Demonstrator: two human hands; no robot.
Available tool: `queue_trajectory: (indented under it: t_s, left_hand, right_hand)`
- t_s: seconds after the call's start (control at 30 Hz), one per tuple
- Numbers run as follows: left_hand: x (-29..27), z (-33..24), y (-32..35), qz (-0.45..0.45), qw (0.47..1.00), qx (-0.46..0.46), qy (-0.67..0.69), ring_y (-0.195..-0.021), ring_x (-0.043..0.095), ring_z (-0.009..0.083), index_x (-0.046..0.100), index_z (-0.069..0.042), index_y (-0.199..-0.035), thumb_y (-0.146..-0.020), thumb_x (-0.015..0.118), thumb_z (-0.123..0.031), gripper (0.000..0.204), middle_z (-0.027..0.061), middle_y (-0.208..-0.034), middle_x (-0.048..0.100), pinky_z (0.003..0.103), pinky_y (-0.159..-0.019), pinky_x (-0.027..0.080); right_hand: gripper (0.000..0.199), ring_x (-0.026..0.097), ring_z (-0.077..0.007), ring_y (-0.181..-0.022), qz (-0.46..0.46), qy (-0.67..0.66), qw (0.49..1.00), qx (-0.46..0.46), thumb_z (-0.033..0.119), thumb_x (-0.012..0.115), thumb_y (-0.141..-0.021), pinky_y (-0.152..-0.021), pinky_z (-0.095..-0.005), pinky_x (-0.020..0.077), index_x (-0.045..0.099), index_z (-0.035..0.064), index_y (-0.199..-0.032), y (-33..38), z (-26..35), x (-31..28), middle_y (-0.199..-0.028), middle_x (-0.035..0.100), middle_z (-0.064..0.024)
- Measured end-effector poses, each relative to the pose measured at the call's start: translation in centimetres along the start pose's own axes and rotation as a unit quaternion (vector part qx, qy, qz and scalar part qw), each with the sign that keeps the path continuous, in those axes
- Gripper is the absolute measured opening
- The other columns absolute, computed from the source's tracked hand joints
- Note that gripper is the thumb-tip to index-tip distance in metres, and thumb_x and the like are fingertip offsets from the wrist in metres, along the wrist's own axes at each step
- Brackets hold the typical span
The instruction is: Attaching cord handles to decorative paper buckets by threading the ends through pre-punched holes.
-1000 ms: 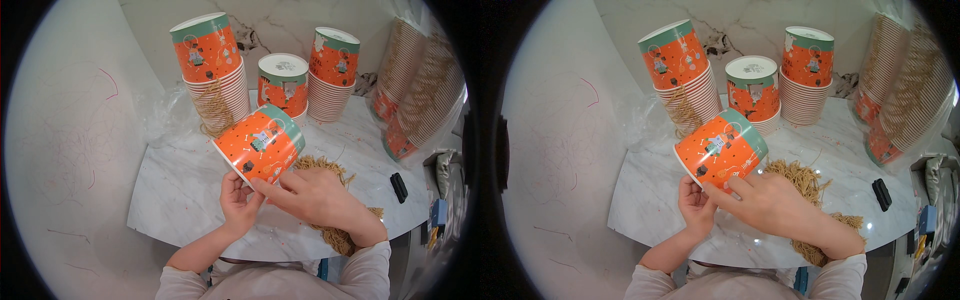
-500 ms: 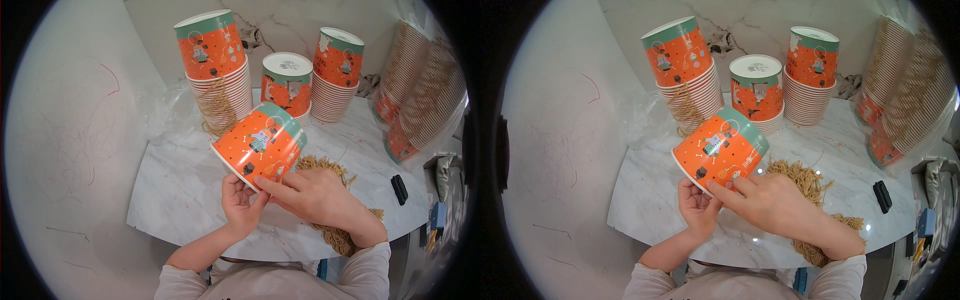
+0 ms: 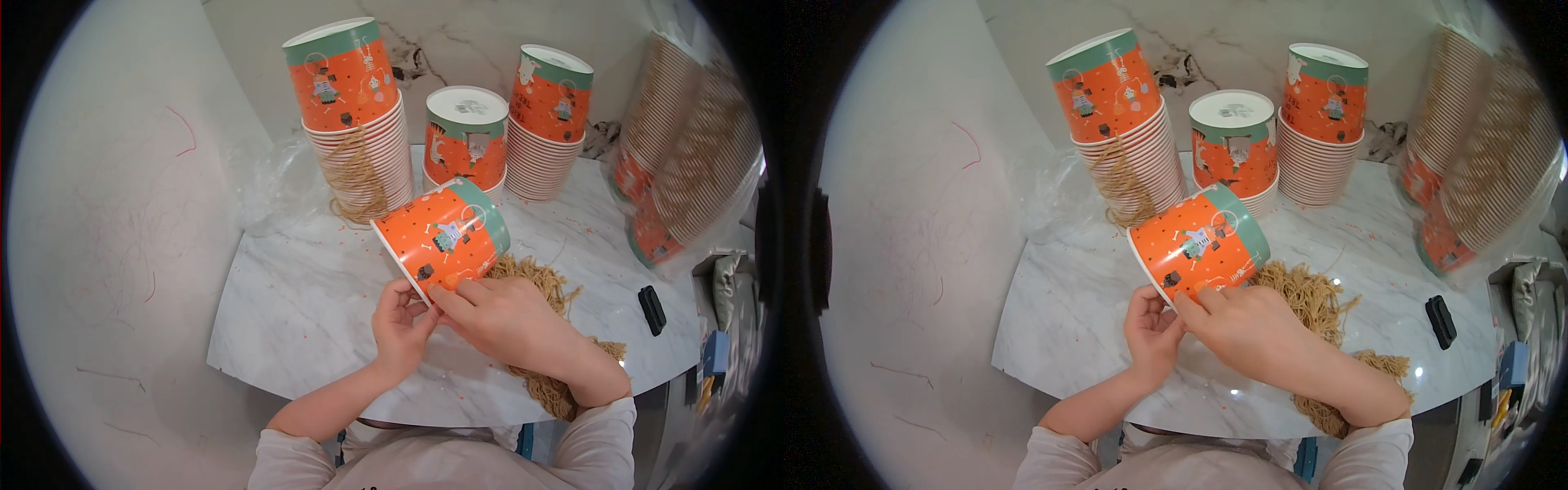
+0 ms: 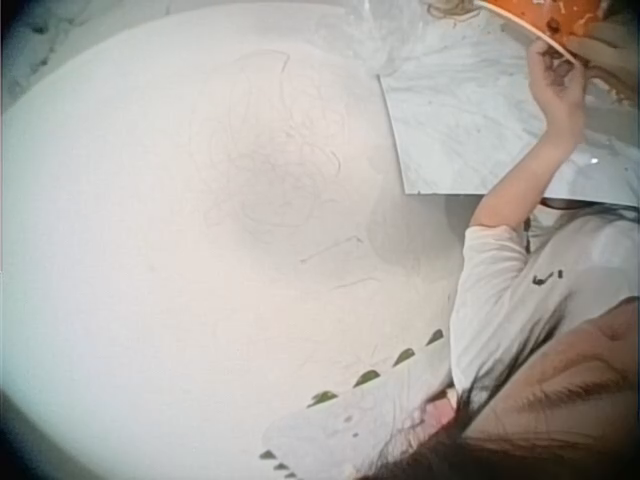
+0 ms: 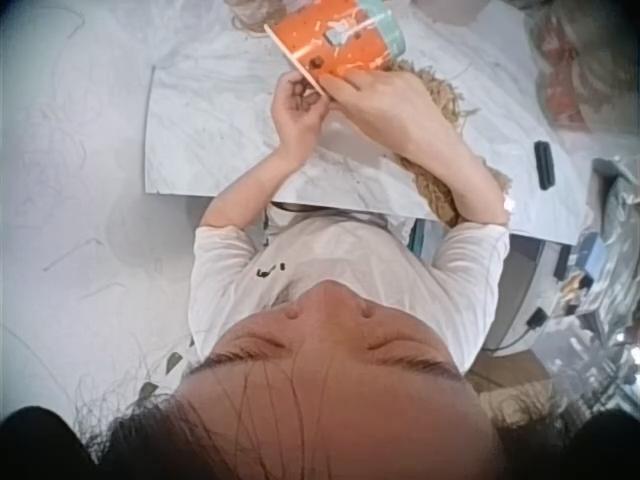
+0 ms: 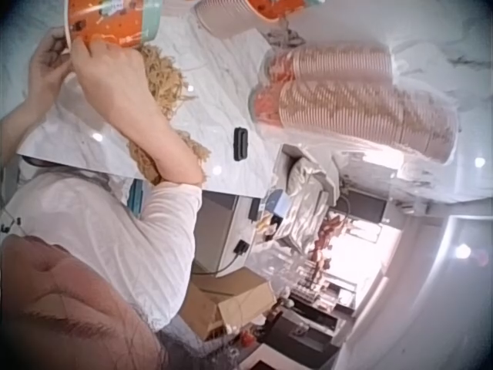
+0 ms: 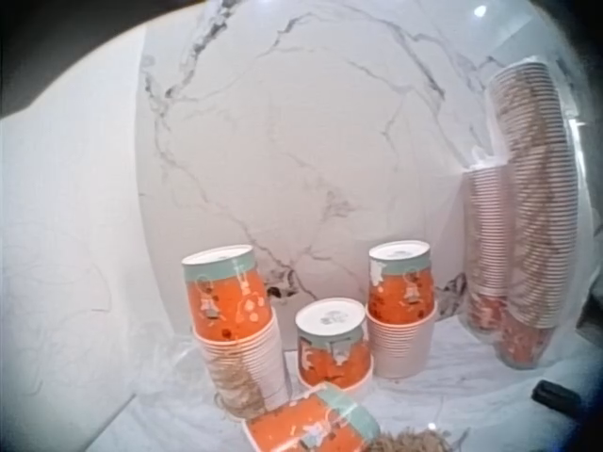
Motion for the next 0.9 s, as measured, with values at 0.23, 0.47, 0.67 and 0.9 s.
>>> queue_trajectory:
  t_s: [0.23, 0.47, 0.67, 0.9]
  left_hand:
    - [-0.6, 0.5, -0.6, -0.014, 0.999, -0.008, 0.034, -0.104, 0.066, 0.0167, 0.050, 0.002, -0.114, -0.093, 0.061, 0.013, 0.027, 0.0133, -0.116, 0.062, 0.031, -0.089, 0.059]
    - [-0.5, 0.0, -0.8, -0.016, 0.998, 0.017, 0.063, -0.105, 0.066, 0.0163, 0.051, 0.001, -0.114, -0.093, 0.063, 0.011, 0.026, 0.0124, -0.116, 0.063, 0.031, -0.090, 0.058]
    - [-1.0, 0.2, -0.9, -0.069, 0.996, -0.033, 0.048, -0.108, 0.065, 0.0155, 0.048, -0.001, -0.126, -0.091, 0.064, 0.011, 0.040, 0.0126, -0.123, 0.062, 0.030, -0.092, 0.057]
    - [-1.1, -0.3, -1.2, -0.057, 0.979, -0.029, 0.194, -0.106, 0.067, 0.0196, 0.042, -0.002, -0.131, -0.105, 0.048, -0.018, 0.031, 0.0113, -0.122, 0.062, 0.036, -0.091, 0.059]
  right_hand:
    - [0.043, 0.070, -0.0262, -0.067, 0.048, -0.012, 0.999, 0.010, 0.016, 0.064, -0.089, -0.055, -0.0383, 0.0547, 0.057, 0.0013, -0.128, 0.0, -0.1, 0.4, -0.082, 0.065, -0.0105]
    - [0.044, 0.070, -0.0269, -0.066, 0.038, -0.034, 0.999, 0.014, 0.019, 0.066, -0.090, -0.053, -0.0389, 0.0544, 0.057, 0.0056, -0.131, 0.1, -0.2, 0.6, -0.082, 0.067, -0.0108]
    - [0.049, 0.071, -0.0283, -0.067, 0.060, -0.060, 0.996, 0.026, 0.022, 0.070, -0.089, -0.053, -0.0400, 0.0544, 0.056, 0.0065, -0.133, 0.0, -0.2, 0.7, -0.083, 0.067, -0.0121]
    - [0.053, 0.070, -0.0295, -0.067, 0.079, -0.067, 0.994, 0.040, 0.025, 0.070, -0.089, -0.055, -0.0417, 0.0544, 0.054, 0.0064, -0.136, 0.1, -0.4, 0.7, -0.083, 0.067, -0.0129]
Point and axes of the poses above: each hand's wrist, its own y-axis away from the middle knuckle, its own x-axis out of the palm, z = x × y, the point moved 7 cm from there along -y, towards the middle knuckle
